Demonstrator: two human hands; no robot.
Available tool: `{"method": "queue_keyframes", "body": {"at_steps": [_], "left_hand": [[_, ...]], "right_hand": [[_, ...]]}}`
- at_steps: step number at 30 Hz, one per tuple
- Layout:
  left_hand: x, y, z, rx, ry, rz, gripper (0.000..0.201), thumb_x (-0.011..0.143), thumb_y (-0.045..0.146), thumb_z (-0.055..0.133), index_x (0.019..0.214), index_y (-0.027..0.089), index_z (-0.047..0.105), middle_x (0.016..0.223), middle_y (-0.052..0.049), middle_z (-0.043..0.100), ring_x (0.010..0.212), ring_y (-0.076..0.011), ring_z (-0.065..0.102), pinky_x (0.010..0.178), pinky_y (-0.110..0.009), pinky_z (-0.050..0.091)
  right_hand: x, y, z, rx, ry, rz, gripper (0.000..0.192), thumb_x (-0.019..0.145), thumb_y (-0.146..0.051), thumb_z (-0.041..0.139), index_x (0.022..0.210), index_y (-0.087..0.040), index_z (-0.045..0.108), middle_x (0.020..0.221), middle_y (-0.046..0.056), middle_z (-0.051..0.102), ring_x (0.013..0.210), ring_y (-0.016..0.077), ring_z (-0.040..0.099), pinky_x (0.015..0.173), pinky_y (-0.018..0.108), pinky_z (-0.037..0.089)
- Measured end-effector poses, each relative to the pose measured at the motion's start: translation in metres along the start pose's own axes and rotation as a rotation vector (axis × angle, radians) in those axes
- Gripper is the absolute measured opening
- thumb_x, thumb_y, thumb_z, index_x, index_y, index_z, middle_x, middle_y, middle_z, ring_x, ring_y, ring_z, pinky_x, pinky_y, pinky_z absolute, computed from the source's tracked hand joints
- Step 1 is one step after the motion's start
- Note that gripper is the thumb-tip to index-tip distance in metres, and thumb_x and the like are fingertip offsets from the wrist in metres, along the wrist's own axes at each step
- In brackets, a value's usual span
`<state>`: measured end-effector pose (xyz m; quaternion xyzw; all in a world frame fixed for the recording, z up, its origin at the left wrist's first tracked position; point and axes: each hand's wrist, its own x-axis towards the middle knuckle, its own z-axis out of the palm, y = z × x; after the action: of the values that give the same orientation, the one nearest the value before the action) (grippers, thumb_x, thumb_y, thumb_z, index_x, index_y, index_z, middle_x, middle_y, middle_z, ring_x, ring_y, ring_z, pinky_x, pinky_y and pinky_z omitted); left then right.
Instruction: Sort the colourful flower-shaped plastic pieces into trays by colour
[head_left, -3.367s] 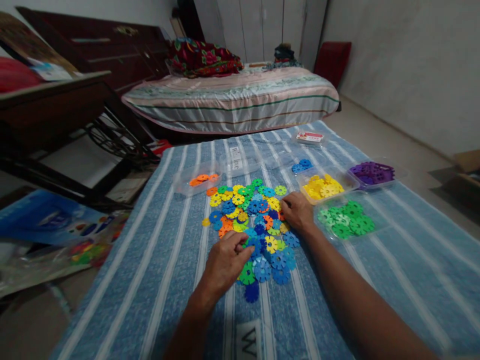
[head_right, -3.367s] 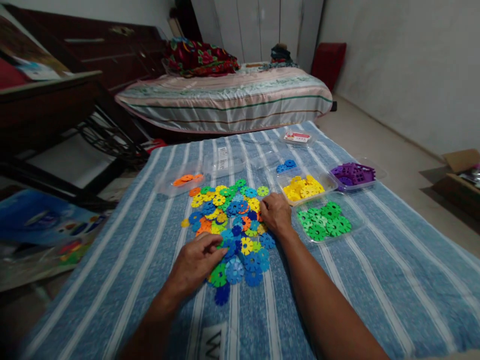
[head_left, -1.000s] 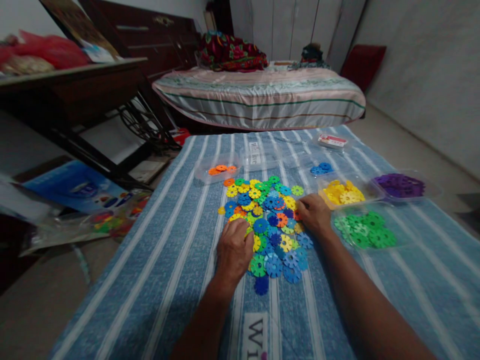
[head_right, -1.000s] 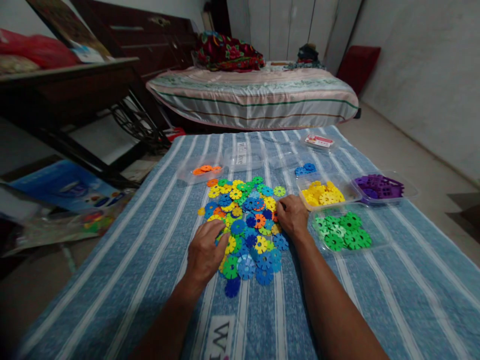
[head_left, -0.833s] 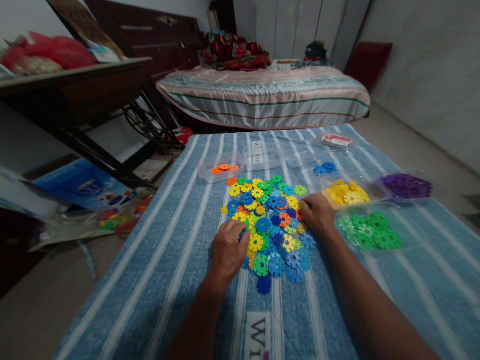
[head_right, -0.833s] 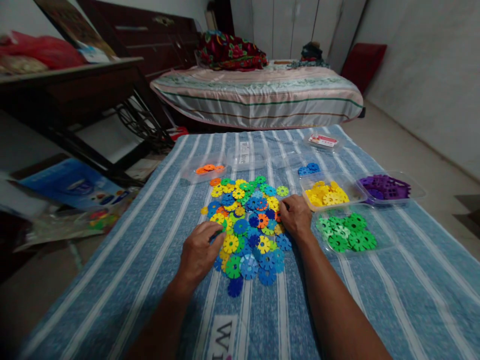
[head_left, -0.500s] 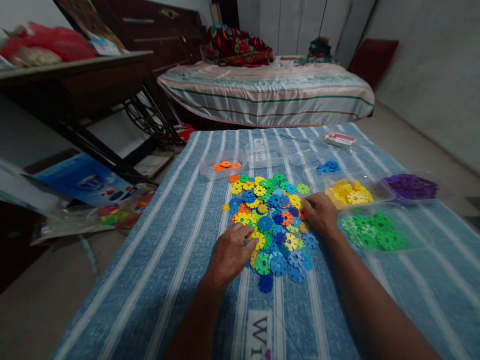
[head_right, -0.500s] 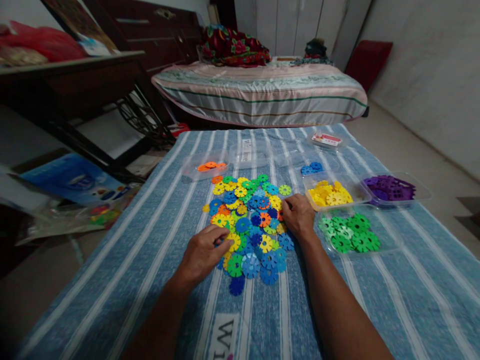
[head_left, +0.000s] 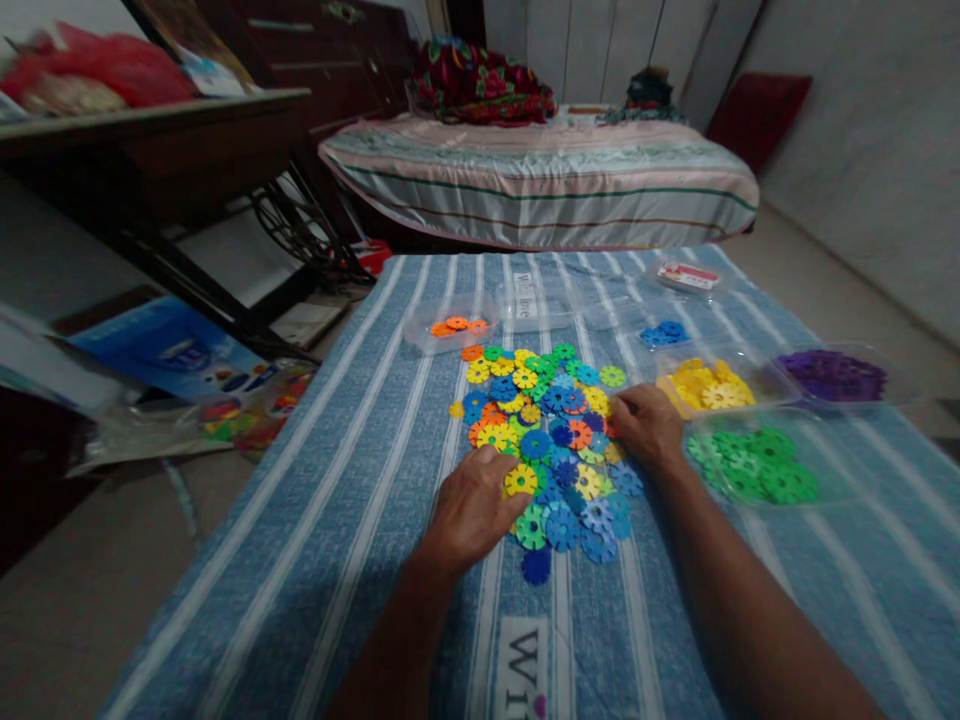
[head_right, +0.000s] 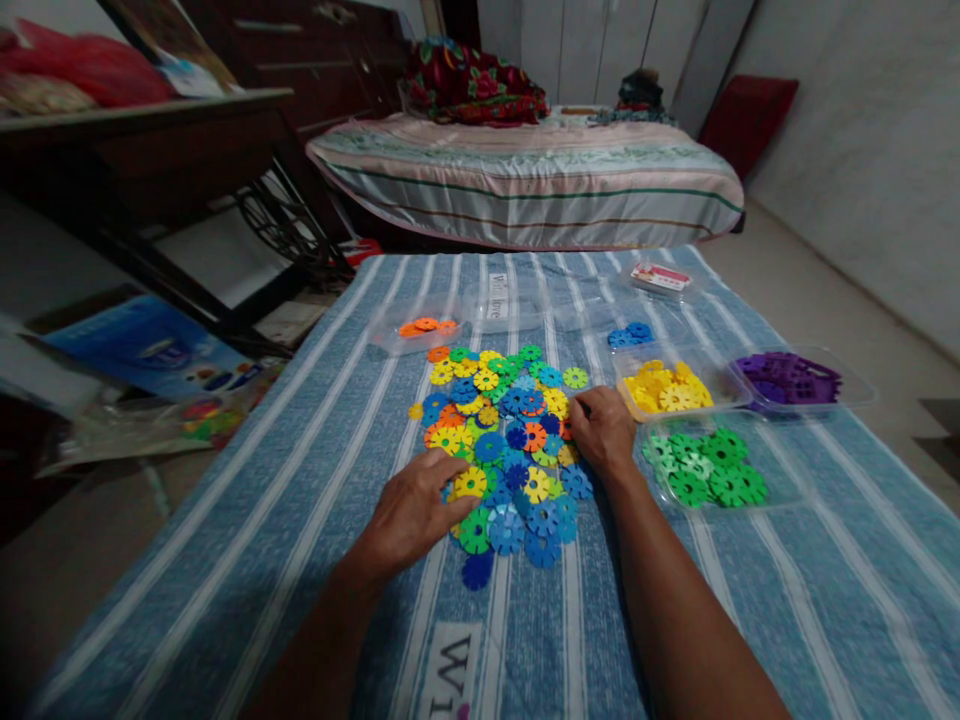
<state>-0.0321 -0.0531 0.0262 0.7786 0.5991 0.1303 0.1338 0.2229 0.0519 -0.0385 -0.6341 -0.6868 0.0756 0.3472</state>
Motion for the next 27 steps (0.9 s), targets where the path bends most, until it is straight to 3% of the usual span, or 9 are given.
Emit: {"method": "queue_keyframes", "body": {"at_steps": [9,15,20,27], "left_hand": [[-0.002,-0.001,-0.005,0.058,-0.031,-0.014,0.022,0.075,0.022,0.069,0.096,0.021,0.068,0.092,-0.005,0.067,0.088,-0.0221,0.064,0.075,-0.031,0.05],[-0.004,-0.004,-0.008,0.046,-0.047,0.009,0.022,0.075,0.029,0.073,0.095,0.021,0.069,0.091,-0.006,0.067,0.087,-0.0224,0.063,0.075,-0.032,0.05],[-0.004,0.007,-0.005,0.119,0.005,-0.002,0.013,0.076,0.03,0.072,0.084,0.021,0.068,0.086,-0.007,0.065,0.085,-0.0245,0.061,0.074,-0.035,0.049],[-0.002,0.026,0.0,0.107,-0.011,0.002,0.017,0.076,0.015,0.063,0.092,0.021,0.066,0.097,-0.007,0.062,0.094,-0.0249,0.056,0.082,-0.038,0.048]], "right_hand": [[0.0,-0.001,-0.001,0.004,0.014,-0.004,0.028,0.082,-0.033,0.047,0.068,-0.02,0.067,0.075,0.005,0.062,0.076,0.0192,0.052,0.07,0.031,0.037],[0.0,-0.001,-0.002,0.011,0.01,-0.002,0.027,0.082,-0.032,0.047,0.068,-0.02,0.067,0.074,0.005,0.062,0.076,0.0189,0.053,0.071,0.031,0.038],[0.0,-0.002,-0.002,0.015,0.017,-0.01,0.027,0.081,-0.031,0.047,0.067,-0.019,0.067,0.074,0.005,0.061,0.075,0.0183,0.052,0.07,0.031,0.037],[0.0,-0.002,-0.002,-0.001,0.006,-0.008,0.027,0.081,-0.03,0.047,0.066,-0.02,0.066,0.073,0.005,0.061,0.075,0.0183,0.052,0.07,0.03,0.037]]}}
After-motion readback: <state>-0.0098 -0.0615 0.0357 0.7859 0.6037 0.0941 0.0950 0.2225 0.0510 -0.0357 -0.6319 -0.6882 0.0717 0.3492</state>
